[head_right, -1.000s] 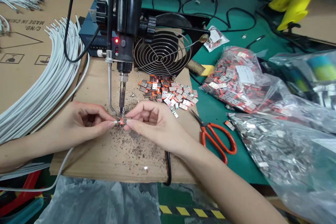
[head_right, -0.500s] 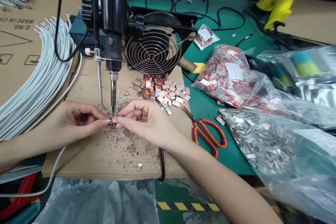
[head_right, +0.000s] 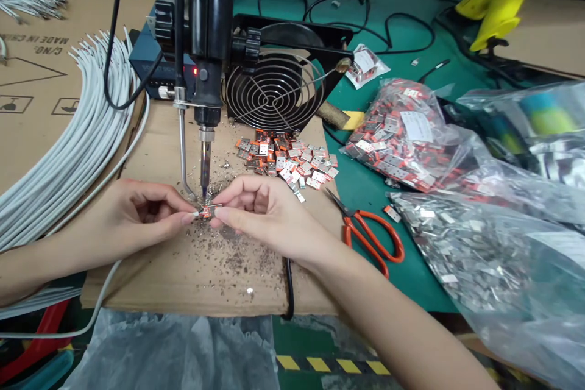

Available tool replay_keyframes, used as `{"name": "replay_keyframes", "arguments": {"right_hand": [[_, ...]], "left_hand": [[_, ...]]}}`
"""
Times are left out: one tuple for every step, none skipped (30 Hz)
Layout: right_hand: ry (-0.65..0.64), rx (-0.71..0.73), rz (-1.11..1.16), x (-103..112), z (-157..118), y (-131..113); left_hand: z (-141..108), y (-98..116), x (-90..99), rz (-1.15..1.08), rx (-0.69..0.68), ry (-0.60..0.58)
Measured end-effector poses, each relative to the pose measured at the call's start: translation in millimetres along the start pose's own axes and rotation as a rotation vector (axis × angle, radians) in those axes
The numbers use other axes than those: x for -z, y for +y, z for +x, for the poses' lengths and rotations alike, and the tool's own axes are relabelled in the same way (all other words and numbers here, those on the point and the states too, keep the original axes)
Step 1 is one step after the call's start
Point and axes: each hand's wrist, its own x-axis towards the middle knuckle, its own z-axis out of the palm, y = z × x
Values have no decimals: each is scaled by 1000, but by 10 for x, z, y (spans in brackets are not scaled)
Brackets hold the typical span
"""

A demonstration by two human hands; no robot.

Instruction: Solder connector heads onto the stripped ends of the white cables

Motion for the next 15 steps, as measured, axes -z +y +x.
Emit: {"name": "replay_keyframes", "arguments": {"right_hand": [[1, -1, -2, -1, -2, -3], [2, -1, -6, -2, -3, -6], [4, -2, -11, -1, -5, -9], [7, -3, -16, 0, -6, -12], [7, -3, -20, 2, -6, -15], [7, -3, -23, 4, -6, -17], [6, -1, -26, 6, -5, -20], [3, 1, -32, 5, -4, -21], [5, 4, -45, 2, -2, -22], [13, 9, -65, -6, 1, -21], [27, 14, -90, -18, 6, -19], [49, 23, -117, -34, 11, -16], [76, 34, -142, -53, 16, -11], [107, 45, -164, -73, 22, -4], [138, 58, -181, -91, 27, 2]], "left_hand": [[-1, 6, -2, -6, 2, -2], [-2, 12, -3, -13, 1, -5], [-3, 18, -5, -19, -1, -7], [-4, 21, -6, -22, -1, -6], [-4, 24, -6, -25, -1, -4], [-3, 23, -6, -27, 1, -4], [-3, 21, -5, -28, 4, -5], [-2, 15, -4, -26, 7, -8], [-1, 8, -2, -21, 7, -10], [0, -2, -1, -13, 4, -12], [1, -12, 0, -3, -1, -11], [3, -23, 1, 7, -7, -9], [5, -31, 2, 15, -14, -7], [7, -37, 2, 21, -18, -5], [9, -39, 1, 23, -17, -6]]}}
